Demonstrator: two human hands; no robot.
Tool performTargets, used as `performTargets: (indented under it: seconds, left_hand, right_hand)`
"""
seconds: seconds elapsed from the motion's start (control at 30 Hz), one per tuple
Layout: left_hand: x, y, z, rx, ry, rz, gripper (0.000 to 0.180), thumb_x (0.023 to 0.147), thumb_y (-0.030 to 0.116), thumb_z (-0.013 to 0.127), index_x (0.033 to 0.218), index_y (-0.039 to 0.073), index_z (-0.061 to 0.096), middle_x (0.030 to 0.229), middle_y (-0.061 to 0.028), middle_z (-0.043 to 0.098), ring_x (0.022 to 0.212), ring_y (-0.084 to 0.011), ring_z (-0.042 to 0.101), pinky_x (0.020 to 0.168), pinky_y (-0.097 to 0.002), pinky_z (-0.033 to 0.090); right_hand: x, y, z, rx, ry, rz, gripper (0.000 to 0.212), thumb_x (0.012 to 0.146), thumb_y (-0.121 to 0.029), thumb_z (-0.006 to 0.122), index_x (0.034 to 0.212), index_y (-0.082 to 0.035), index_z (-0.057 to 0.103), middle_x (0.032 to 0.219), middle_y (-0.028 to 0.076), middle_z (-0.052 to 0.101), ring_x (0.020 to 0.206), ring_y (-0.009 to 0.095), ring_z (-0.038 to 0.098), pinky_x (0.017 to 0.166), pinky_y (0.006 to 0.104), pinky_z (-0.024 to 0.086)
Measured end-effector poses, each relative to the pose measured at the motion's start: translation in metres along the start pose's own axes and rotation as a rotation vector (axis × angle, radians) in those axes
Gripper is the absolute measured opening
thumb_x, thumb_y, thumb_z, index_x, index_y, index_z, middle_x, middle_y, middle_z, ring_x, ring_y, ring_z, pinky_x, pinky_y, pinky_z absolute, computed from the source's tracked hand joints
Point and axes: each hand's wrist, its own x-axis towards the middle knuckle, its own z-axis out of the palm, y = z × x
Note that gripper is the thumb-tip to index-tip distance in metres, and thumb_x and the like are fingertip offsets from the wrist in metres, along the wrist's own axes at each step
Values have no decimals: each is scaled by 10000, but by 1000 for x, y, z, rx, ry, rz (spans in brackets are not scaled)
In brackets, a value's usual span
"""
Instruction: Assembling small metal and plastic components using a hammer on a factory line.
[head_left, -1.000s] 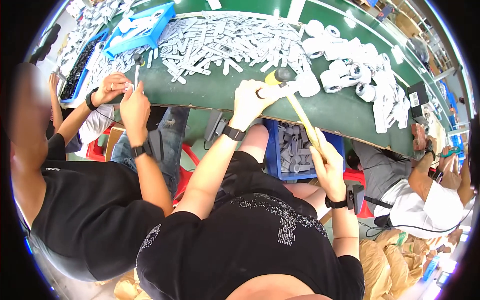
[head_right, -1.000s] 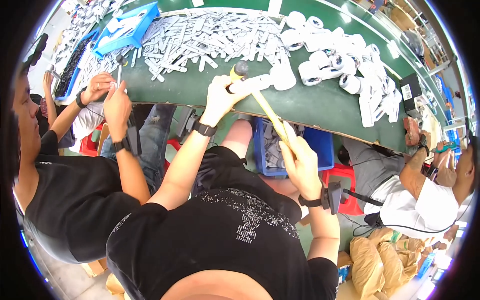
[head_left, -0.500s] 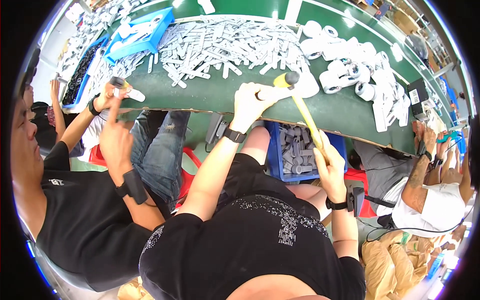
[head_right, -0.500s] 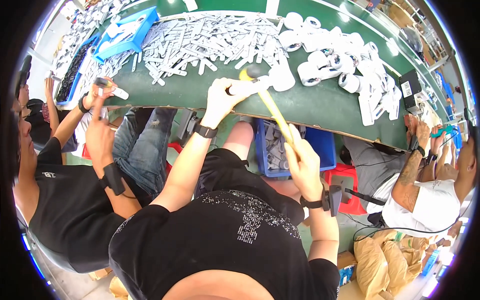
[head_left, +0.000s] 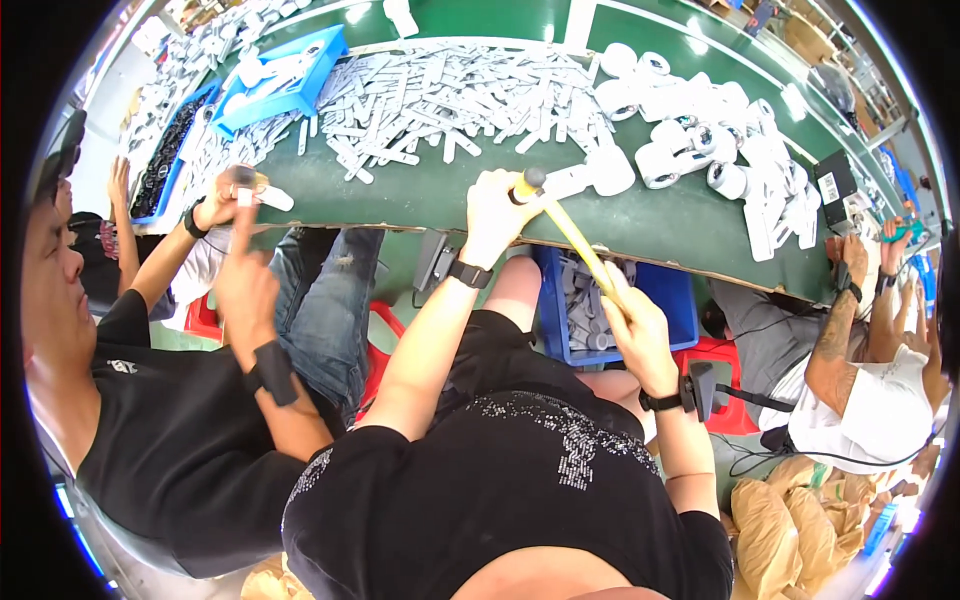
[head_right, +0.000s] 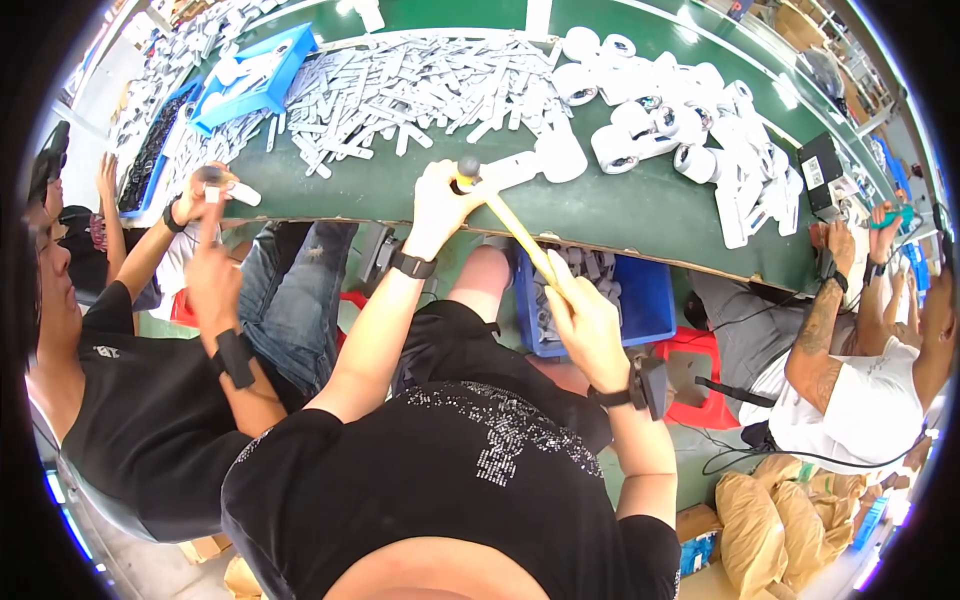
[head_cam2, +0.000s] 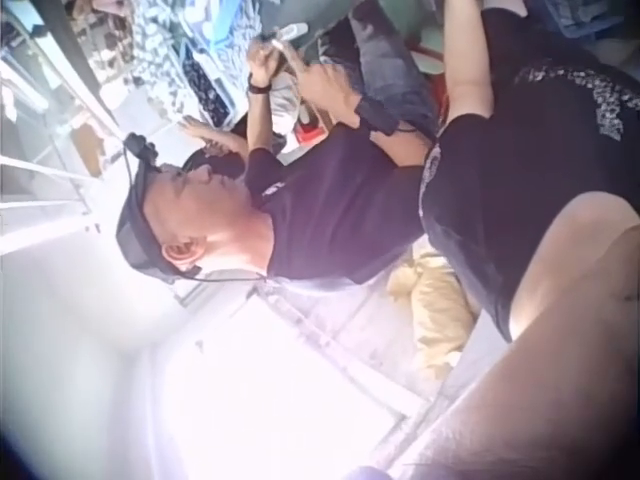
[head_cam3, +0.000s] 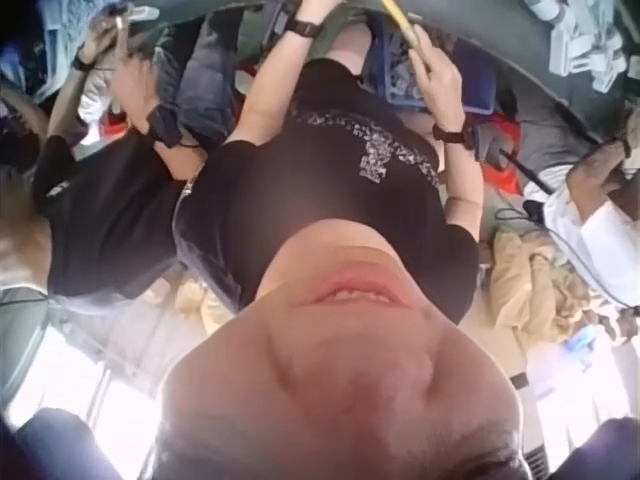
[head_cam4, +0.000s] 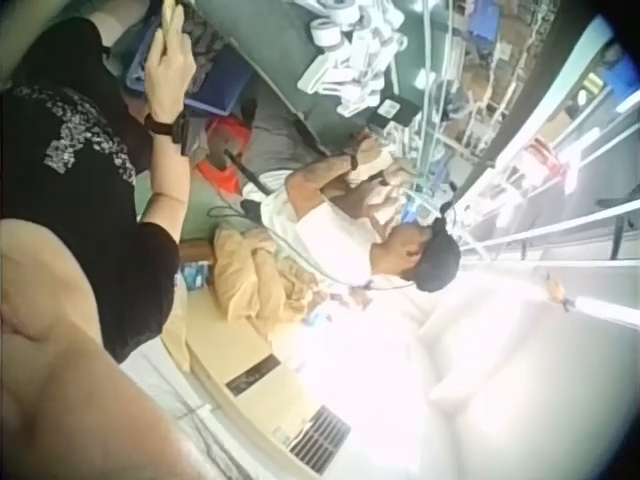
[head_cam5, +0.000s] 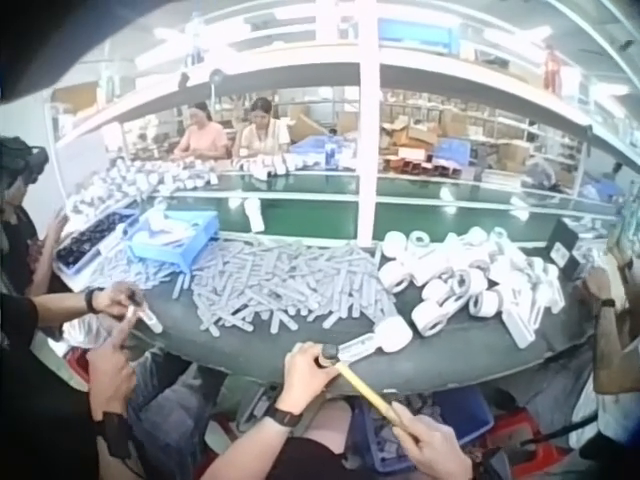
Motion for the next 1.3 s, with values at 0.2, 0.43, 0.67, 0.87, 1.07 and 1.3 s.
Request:
performTargets:
  seconds: [0.2,0.43,0.67,0.87,1.07,1.3]
  left_hand:
    - [-4,12,-13,-293,-124,-25,299,744,277,772,920,54,679,754,-83,597,673,-234,548,651,-349,458]
    - [21,3,-39,-1233,-524,-784,355,974,318,479,1156,24,557,668,-13,506,428,-49,283,391,-216,213]
    - [63,-27,-48,-134,-329,-588,337,925,331,536,922,5,620,546,-74,582,377,-112,486,356,-275,393]
    - [85,-45,-12,249,-131,-42,203,760,274,695,835,90,652,792,-105,654,799,-290,641,693,-391,495]
    - [94,-43,-19,238,-370,-101,192,702,240,732,843,113,703,851,-93,675,848,-274,647,729,-387,505]
    - [100,-49,-26,305,-271,-221,185,734,190,702,895,99,698,888,-114,669,882,-298,641,749,-399,508]
  right_hand:
    - [-16,9,-15,81,14,95,429,873,-21,617,1293,4,533,1021,106,670,803,121,587,742,237,473]
    - [-68,7,-24,488,196,482,488,894,29,569,1369,-23,471,795,-48,545,601,17,439,528,158,359]
    - [-84,5,-18,531,207,577,481,917,1,544,1387,-31,447,715,-35,507,537,25,404,477,174,320]
    - [-81,11,-10,519,240,549,497,914,2,549,1396,-51,441,689,-40,493,523,24,393,475,167,315]
    - [-82,17,-10,594,217,631,513,891,-4,594,1385,-60,465,785,-61,522,615,4,420,532,152,344]
    - [-82,26,-10,564,196,604,493,896,-25,597,1374,-57,479,771,-62,519,603,6,418,522,157,343]
